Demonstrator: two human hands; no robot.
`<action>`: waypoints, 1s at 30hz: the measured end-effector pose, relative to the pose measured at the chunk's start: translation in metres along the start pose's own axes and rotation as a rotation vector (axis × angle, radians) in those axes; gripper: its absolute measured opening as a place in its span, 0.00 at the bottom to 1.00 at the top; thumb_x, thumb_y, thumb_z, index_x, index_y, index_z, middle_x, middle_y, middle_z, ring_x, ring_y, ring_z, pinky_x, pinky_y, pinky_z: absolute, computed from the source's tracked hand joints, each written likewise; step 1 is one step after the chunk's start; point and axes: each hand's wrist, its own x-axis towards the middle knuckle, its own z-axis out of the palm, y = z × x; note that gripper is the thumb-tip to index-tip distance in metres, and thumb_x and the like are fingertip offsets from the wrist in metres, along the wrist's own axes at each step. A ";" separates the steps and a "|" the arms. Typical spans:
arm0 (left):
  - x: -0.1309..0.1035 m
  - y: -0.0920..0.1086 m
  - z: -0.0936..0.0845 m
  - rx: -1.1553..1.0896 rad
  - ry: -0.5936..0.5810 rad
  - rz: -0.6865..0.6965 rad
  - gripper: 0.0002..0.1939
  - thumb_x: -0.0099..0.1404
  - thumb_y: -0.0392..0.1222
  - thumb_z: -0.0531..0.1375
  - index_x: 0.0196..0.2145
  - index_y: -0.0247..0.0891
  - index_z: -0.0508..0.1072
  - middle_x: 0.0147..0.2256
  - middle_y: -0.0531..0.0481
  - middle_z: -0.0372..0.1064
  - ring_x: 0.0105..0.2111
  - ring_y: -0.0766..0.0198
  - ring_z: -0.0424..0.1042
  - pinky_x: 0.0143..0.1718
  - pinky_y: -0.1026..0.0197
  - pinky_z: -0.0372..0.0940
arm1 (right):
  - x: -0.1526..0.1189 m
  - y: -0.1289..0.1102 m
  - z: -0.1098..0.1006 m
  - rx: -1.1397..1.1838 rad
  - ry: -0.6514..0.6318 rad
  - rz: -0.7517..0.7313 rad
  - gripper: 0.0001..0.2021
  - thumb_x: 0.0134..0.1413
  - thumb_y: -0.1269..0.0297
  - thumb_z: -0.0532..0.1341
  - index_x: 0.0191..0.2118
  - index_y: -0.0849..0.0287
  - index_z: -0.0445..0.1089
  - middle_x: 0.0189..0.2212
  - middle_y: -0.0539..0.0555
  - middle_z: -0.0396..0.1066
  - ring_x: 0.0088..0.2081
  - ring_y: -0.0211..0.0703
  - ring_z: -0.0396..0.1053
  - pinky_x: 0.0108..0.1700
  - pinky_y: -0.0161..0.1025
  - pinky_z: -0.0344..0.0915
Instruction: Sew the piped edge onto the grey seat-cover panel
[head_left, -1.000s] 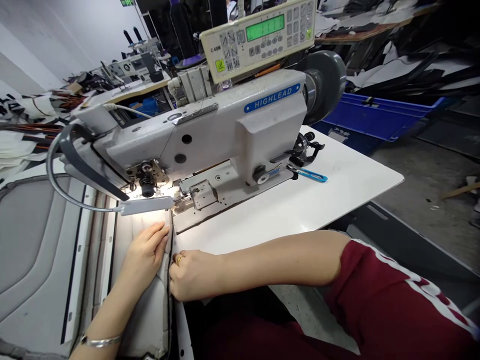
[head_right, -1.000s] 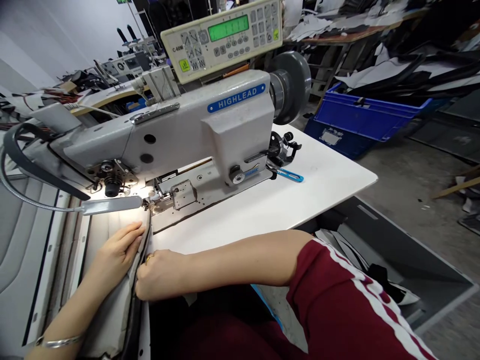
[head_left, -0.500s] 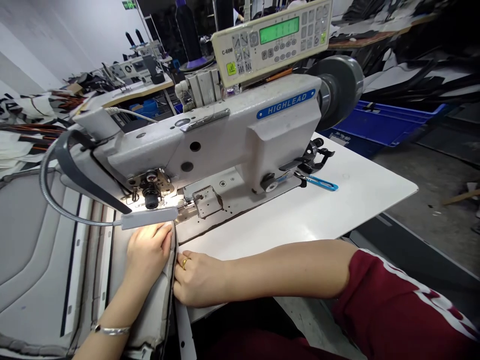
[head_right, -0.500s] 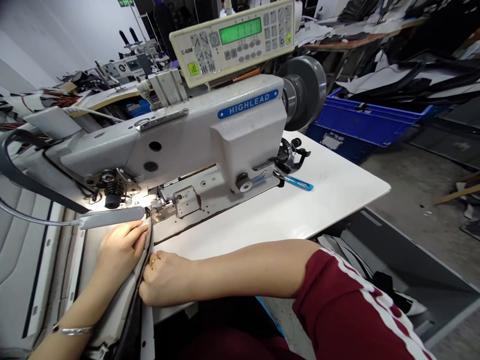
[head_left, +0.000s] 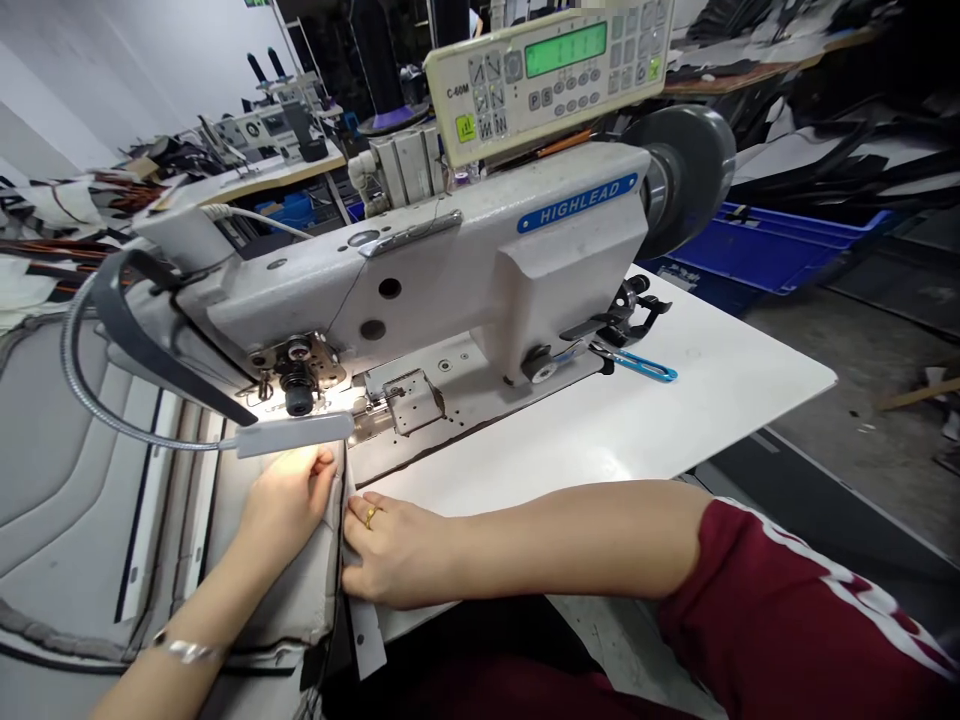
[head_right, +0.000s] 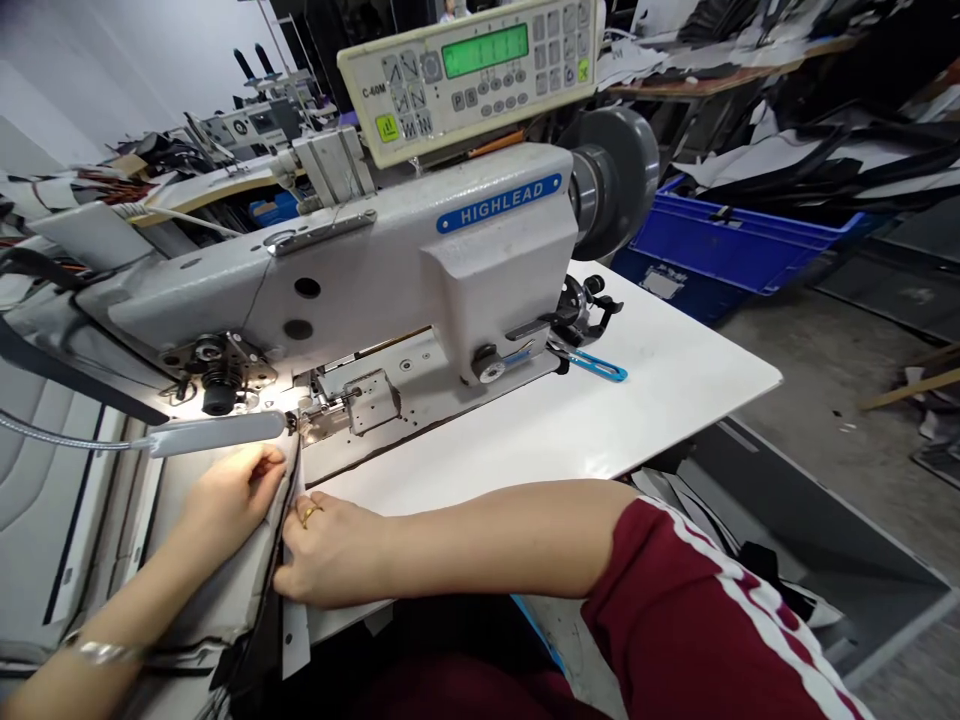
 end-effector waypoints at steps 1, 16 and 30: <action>-0.010 0.002 -0.005 -0.068 -0.011 0.033 0.11 0.68 0.44 0.50 0.33 0.40 0.70 0.35 0.45 0.76 0.34 0.55 0.76 0.34 0.56 0.68 | 0.000 -0.002 0.000 0.018 0.006 -0.018 0.09 0.55 0.71 0.55 0.26 0.58 0.68 0.29 0.62 0.71 0.33 0.54 0.73 0.39 0.48 0.67; -0.042 0.018 0.003 -0.058 0.153 0.022 0.10 0.71 0.43 0.53 0.39 0.40 0.73 0.50 0.42 0.75 0.51 0.48 0.74 0.54 0.42 0.65 | 0.001 -0.014 -0.004 0.030 0.087 -0.119 0.10 0.50 0.75 0.55 0.20 0.61 0.64 0.19 0.55 0.64 0.22 0.44 0.66 0.26 0.40 0.64; -0.008 0.014 0.003 0.085 0.218 0.044 0.11 0.69 0.41 0.55 0.30 0.39 0.73 0.34 0.47 0.76 0.36 0.55 0.73 0.40 0.53 0.64 | 0.001 -0.012 -0.002 0.031 0.231 -0.043 0.10 0.44 0.76 0.56 0.18 0.59 0.56 0.19 0.50 0.57 0.18 0.39 0.58 0.20 0.35 0.56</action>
